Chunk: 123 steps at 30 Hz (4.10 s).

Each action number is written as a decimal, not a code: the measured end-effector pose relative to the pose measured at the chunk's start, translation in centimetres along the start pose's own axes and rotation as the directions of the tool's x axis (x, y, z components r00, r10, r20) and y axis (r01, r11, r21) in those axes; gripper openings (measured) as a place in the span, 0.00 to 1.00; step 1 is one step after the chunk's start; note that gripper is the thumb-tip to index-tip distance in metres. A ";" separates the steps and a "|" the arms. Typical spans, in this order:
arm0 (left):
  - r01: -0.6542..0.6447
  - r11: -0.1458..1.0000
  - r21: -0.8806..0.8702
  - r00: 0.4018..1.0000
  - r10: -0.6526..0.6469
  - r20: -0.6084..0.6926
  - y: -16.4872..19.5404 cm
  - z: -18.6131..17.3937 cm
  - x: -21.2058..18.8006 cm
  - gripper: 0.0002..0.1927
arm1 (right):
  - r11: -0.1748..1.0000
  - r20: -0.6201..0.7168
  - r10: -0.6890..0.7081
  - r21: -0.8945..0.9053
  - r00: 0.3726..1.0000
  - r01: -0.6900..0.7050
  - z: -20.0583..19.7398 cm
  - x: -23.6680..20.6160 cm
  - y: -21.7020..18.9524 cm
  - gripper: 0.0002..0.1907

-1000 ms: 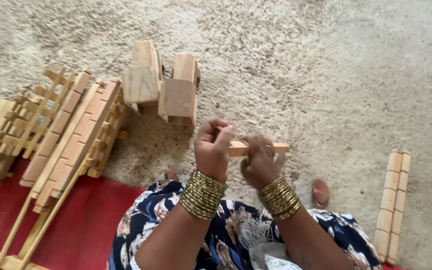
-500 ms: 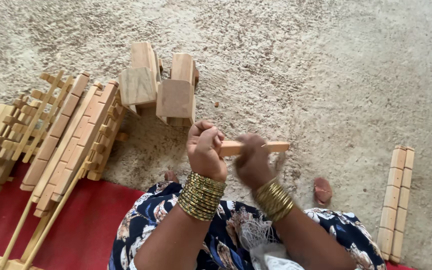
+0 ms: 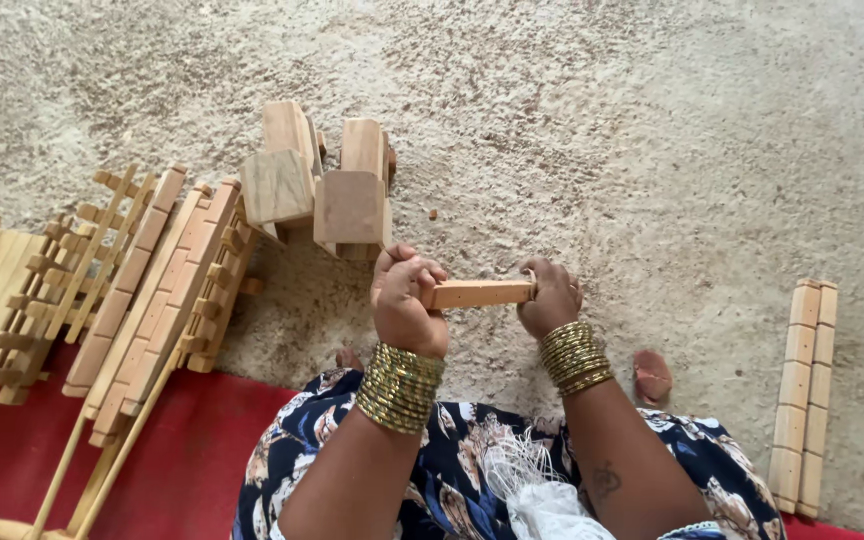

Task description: The person sits on the floor and smooths a small wooden block using a sanding stone. They rotate the block to sand multiple sides and edges, then place it aside and pick up another block to continue sanding.

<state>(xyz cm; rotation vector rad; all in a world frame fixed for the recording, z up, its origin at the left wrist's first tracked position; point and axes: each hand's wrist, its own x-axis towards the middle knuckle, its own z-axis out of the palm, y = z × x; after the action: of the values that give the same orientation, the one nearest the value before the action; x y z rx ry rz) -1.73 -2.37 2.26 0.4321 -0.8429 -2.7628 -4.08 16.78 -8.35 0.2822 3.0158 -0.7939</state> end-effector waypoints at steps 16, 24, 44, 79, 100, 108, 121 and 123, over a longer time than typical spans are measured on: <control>-0.067 0.987 0.144 0.994 0.079 -0.078 -1.2 0.2 -1.5 0.06 | 0.671 -0.428 -0.685 -0.053 0.590 0.740 -1.2 -6.2 -8.1 0.16; -0.009 0.998 0.056 0.996 0.014 -0.084 -1.9 -1.1 1.0 0.06 | 0.854 -0.096 -0.520 -0.025 0.849 0.520 -0.9 -3.1 -4.5 0.26; -0.622 0.365 0.693 0.740 -0.018 0.673 0.2 2.7 -5.5 0.32 | 0.669 -0.161 -0.743 -0.155 0.649 0.727 -11.1 -8.3 -10.2 0.23; 0.347 0.762 0.547 0.732 -0.585 0.350 -8.6 -0.3 0.8 0.29 | -0.097 0.218 0.210 0.975 0.953 -0.202 -11.8 -8.5 -2.8 0.13; 0.570 0.700 0.430 0.715 -0.681 0.161 -9.2 -4.2 3.4 0.24 | 0.440 -0.320 -0.816 0.197 0.482 0.876 -5.1 -10.1 -3.8 0.09; 0.316 0.608 0.729 0.725 -0.650 0.227 -9.6 -4.0 1.2 0.19 | 0.695 -0.428 -0.642 0.027 0.637 0.719 -5.4 -4.4 -1.4 0.14; 0.343 0.657 0.672 0.821 -0.557 0.126 -10.0 -3.7 2.5 0.20 | 0.405 -0.358 -0.631 0.606 0.689 0.685 -7.5 -8.9 -2.7 0.07; 0.221 0.554 0.803 0.782 -0.593 0.194 -10.4 -3.5 2.1 0.19 | 0.588 -0.597 -0.580 0.165 0.554 0.792 -7.3 -6.9 -1.6 0.05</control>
<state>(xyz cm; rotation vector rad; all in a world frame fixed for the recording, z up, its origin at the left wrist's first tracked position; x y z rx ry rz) -3.77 3.71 -6.91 0.0906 -2.3362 -2.8151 2.65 17.85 -0.80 -1.0140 3.3440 -1.6634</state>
